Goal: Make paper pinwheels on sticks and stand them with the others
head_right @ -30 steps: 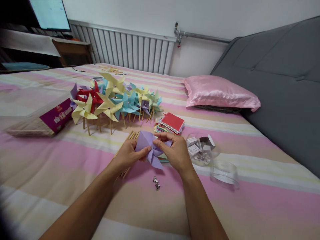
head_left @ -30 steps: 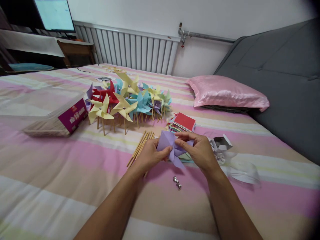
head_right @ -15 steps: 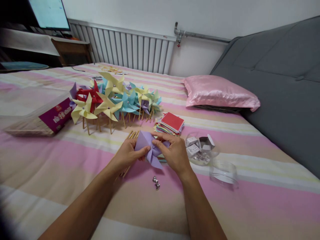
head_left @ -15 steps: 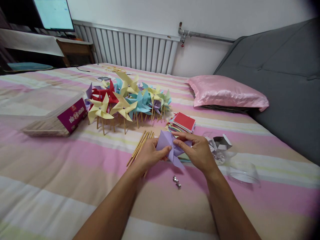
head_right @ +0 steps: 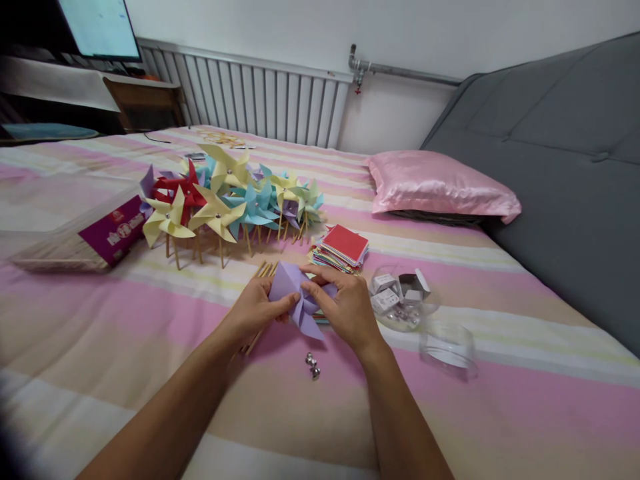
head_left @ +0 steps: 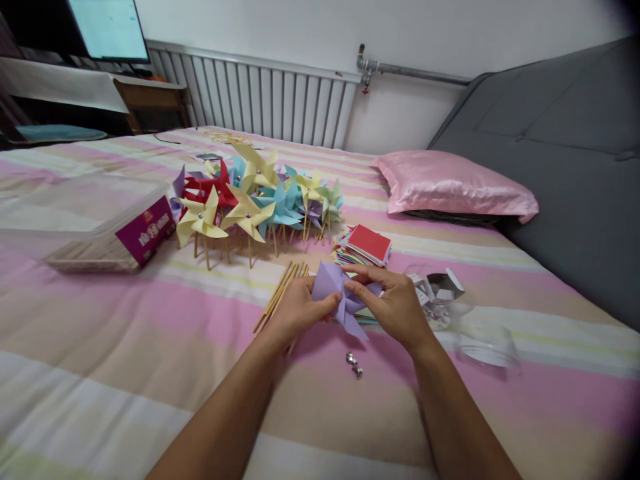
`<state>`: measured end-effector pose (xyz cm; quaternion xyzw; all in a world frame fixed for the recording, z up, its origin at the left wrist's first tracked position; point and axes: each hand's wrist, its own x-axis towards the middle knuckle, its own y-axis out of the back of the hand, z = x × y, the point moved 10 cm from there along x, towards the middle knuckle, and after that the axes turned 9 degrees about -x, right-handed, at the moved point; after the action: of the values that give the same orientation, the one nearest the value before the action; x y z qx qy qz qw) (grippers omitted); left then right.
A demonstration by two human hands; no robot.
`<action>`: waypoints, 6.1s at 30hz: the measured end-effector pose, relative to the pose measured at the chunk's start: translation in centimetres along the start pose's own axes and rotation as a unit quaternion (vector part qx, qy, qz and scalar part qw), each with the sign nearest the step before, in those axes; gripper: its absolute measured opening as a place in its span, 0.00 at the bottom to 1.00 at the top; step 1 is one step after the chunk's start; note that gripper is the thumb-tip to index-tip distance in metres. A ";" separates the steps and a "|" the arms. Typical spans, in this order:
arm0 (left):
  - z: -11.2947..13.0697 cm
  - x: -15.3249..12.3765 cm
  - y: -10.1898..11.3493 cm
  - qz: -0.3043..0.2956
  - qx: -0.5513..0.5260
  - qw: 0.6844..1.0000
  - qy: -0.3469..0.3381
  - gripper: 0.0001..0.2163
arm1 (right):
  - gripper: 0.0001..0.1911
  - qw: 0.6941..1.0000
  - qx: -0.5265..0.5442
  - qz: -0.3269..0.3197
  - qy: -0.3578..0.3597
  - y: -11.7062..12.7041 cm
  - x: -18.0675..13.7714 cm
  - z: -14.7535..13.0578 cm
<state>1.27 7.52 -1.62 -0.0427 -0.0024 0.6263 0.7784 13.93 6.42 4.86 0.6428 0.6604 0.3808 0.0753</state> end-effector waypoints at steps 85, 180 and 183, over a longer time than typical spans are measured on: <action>-0.5 -0.2 2.0 0.092 -0.146 0.985 0.016 0.08 | 0.41 0.951 0.257 -0.085 -0.148 -1.9 -0.8 1.9; -2.1 -0.2 2.5 0.141 -0.415 0.894 0.092 0.05 | 0.13 0.992 0.027 -0.085 0.085 -3.6 -0.9 -2.3; -2.1 -0.1 2.3 0.126 -0.401 0.903 0.088 0.06 | 0.08 0.994 0.052 -0.085 0.053 -3.6 -0.8 -1.6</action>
<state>-0.87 7.74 -3.88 -0.4060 -0.1795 0.6588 0.6074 10.24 5.42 3.48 0.5666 0.7343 0.3719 0.0388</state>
